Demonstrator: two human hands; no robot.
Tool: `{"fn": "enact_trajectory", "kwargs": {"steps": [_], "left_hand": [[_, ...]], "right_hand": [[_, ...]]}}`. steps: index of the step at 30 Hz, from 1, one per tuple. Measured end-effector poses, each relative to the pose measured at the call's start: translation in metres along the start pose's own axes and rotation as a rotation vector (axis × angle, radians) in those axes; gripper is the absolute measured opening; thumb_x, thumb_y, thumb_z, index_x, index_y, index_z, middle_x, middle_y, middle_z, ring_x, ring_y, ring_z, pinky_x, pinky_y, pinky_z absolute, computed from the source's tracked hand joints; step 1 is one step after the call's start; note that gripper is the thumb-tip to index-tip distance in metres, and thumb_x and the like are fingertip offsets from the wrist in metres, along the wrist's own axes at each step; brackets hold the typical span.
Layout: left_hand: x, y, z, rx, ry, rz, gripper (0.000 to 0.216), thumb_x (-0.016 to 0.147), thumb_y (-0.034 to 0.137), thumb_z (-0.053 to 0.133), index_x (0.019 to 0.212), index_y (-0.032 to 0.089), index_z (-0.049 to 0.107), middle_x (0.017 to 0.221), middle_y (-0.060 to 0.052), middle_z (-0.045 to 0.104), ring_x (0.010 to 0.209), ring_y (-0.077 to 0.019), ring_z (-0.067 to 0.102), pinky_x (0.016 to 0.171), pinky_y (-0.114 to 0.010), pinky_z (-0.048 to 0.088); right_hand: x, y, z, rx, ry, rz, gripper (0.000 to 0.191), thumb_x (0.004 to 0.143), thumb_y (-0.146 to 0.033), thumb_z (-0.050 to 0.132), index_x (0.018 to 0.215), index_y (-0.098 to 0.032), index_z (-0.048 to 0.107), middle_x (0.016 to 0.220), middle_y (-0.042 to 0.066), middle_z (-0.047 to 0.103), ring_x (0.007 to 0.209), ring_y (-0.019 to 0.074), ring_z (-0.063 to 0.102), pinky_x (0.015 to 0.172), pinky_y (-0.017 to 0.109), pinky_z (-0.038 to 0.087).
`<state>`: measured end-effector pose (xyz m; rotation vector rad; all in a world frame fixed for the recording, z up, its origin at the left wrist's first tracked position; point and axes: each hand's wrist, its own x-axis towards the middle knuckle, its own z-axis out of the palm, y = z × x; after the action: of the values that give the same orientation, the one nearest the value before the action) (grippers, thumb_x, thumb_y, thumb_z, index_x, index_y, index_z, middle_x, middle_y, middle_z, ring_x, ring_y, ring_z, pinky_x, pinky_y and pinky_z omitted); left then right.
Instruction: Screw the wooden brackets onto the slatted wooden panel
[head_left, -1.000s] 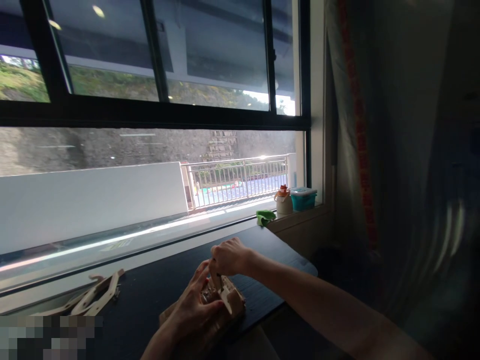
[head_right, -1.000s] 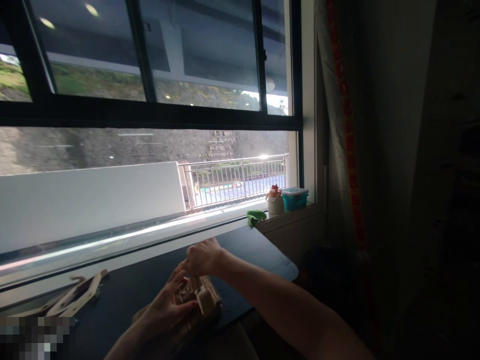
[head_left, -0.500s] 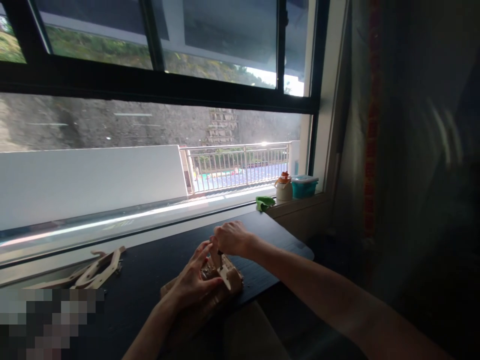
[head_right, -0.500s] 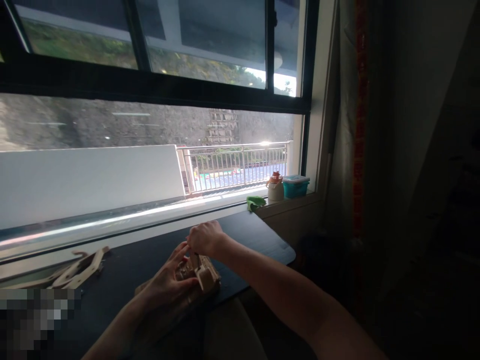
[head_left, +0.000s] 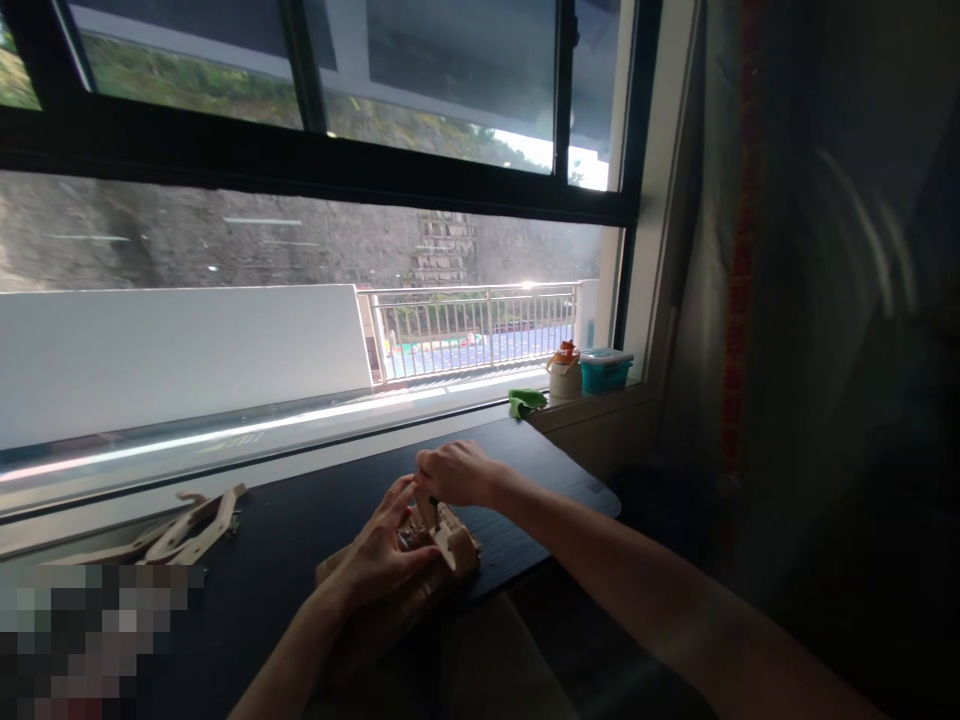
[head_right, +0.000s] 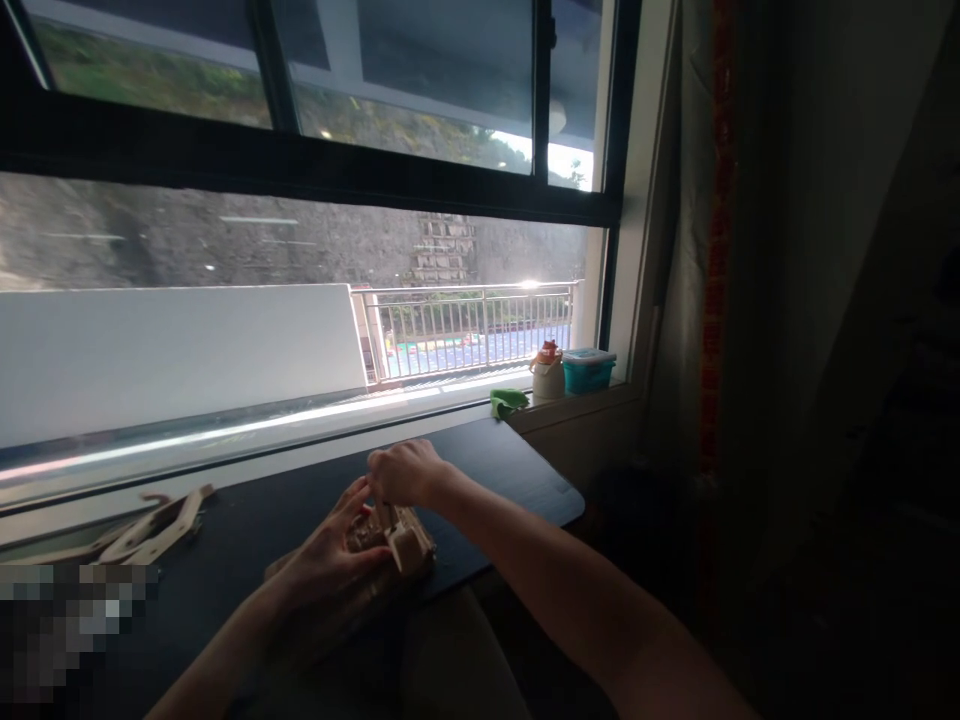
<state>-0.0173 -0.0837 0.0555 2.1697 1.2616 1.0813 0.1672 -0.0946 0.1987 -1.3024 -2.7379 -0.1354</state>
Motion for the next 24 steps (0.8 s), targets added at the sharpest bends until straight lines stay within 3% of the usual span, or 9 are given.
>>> {"fn": "enact_trajectory", "kwargs": {"steps": [2,7,12,16,20,24], "left_hand": [[0.0,0.002,-0.001,0.001,-0.01,0.004,0.085,0.068,0.036,0.075,0.144,0.029,0.038,0.157,-0.008,0.027,0.143,-0.0302,0.026,0.114,-0.043,0.032],[0.0,0.011,-0.003,0.037,-0.009,0.014,0.086,0.067,0.036,0.076,0.143,0.025,0.039,0.156,-0.011,0.027,0.141,-0.0308,0.03,0.112,-0.042,0.035],[0.0,0.012,-0.002,0.081,0.017,0.034,0.082,0.067,0.034,0.076,0.142,0.026,0.042,0.154,-0.013,0.032,0.133,-0.0327,0.044,0.112,-0.045,0.034],[-0.002,0.012,-0.001,0.108,0.008,0.002,0.083,0.068,0.038,0.075,0.142,0.022,0.041,0.155,-0.013,0.031,0.142,-0.0337,0.028,0.113,-0.044,0.032],[-0.001,0.014,-0.002,0.137,-0.033,-0.026,0.087,0.07,0.041,0.072,0.146,0.022,0.034,0.158,-0.012,0.024,0.143,-0.0301,0.026,0.114,-0.041,0.031],[0.0,0.032,-0.007,0.243,-0.049,-0.054,0.085,0.068,0.038,0.072,0.143,0.018,0.038,0.157,-0.015,0.026,0.145,-0.0294,0.021,0.115,-0.042,0.028]], "right_hand": [[0.001,0.0,0.004,0.003,-0.002,0.062,0.035,0.1,-0.035,0.036,0.112,-0.014,0.061,0.102,0.014,0.068,0.099,0.0256,0.064,0.081,0.038,0.049],[0.004,-0.001,-0.002,-0.006,-0.035,0.11,0.031,0.094,-0.036,0.053,0.114,-0.013,0.059,0.11,0.01,0.062,0.095,0.0206,0.062,0.082,0.04,0.052],[0.002,-0.004,-0.015,0.007,-0.047,-0.01,0.032,0.091,-0.038,0.05,0.112,-0.016,0.062,0.097,0.012,0.07,0.093,0.0261,0.066,0.077,0.035,0.05],[0.002,-0.003,-0.009,0.04,-0.058,-0.078,0.029,0.092,-0.033,0.049,0.114,-0.018,0.06,0.099,0.01,0.07,0.095,0.0249,0.066,0.079,0.034,0.048],[0.01,0.003,0.007,0.061,-0.045,0.035,0.031,0.096,-0.035,0.048,0.118,-0.015,0.057,0.109,0.01,0.064,0.098,0.022,0.062,0.084,0.039,0.05],[0.015,0.006,0.012,0.038,-0.059,0.168,0.035,0.093,-0.034,0.056,0.122,-0.015,0.055,0.12,0.01,0.056,0.101,0.0212,0.059,0.084,0.042,0.052]]}}
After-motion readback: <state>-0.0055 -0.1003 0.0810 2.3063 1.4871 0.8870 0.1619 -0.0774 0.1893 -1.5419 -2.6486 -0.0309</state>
